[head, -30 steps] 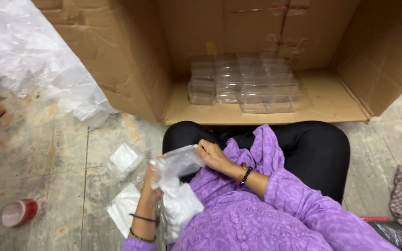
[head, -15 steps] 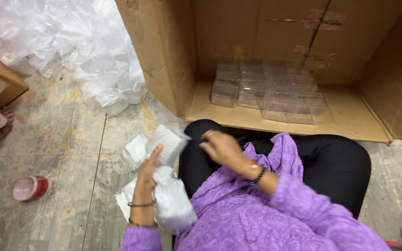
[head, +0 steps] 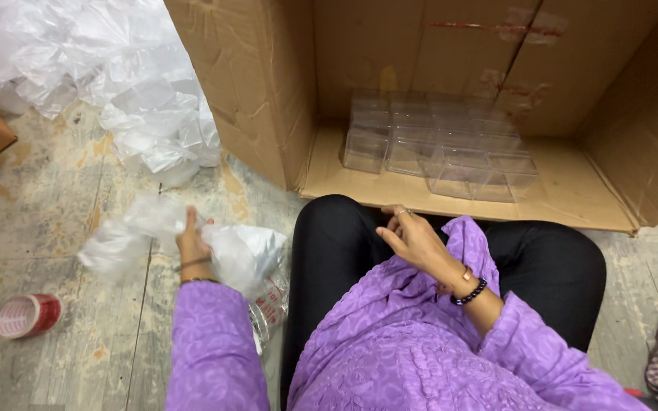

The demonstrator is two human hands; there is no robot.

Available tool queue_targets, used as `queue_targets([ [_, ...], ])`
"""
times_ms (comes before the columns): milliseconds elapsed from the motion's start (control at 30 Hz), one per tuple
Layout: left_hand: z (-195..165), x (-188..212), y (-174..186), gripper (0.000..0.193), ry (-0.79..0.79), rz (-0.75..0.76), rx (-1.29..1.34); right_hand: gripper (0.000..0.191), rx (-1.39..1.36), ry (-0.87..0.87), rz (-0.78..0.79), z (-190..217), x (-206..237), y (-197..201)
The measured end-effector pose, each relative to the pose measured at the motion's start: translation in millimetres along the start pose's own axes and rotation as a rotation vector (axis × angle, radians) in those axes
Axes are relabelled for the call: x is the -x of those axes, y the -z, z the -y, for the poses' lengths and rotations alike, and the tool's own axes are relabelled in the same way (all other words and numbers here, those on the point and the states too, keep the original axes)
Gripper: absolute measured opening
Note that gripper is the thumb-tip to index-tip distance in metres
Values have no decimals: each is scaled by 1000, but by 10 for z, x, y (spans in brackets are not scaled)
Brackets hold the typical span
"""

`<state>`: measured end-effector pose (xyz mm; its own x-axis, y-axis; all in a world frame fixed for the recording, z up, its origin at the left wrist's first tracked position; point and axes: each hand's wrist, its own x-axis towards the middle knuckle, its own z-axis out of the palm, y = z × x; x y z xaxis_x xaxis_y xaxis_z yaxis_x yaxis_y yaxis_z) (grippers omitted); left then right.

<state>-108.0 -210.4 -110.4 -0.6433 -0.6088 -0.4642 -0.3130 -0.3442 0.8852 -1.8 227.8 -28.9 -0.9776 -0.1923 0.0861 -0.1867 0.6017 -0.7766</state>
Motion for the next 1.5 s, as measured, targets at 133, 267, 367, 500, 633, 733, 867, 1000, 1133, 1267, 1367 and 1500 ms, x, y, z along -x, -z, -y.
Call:
queue_targets([
  [133,-323,428,-292,40,-129,405,132,39,-27,-42,-50,86,-174,37],
  [267,-269,1619,-655,32,-417,684,-49,45,-649,-76,46,388,-393,-65],
  [367,-239,2262,-816,33,-876,476,-345,64,-778,67,219,595,-488,-294],
  [500,-266,2469,-1002,26,-1151,278,-513,47,-685,36,101,557,-472,-503],
  [633,-278,2352,-1014,28,-445,726,-37,27,-914,-145,-13,275,-345,-347],
  [733,-246,2347,-956,24,-268,908,-182,24,-1030,-172,-157,194,-241,-136],
  [867,-159,2510,-1077,15,-1041,492,-475,38,-971,-136,-232,401,-120,-82],
  [1000,-132,2613,-1330,16,-1274,422,-474,44,-1043,-140,-77,575,-88,-187],
  [1133,-177,2536,-1347,19,-526,905,-111,24,-1224,-186,-204,377,-107,-149],
  [1267,-139,2485,-1220,19,-309,1048,-175,17,-1213,-121,-189,58,-94,-56],
  [1367,-58,2484,-1207,20,-404,1010,-110,13,-1142,-121,-237,-41,-70,-69],
  [1500,70,2423,-1289,17,-362,1056,-79,12,-1099,-63,-272,0,-46,-114],
])
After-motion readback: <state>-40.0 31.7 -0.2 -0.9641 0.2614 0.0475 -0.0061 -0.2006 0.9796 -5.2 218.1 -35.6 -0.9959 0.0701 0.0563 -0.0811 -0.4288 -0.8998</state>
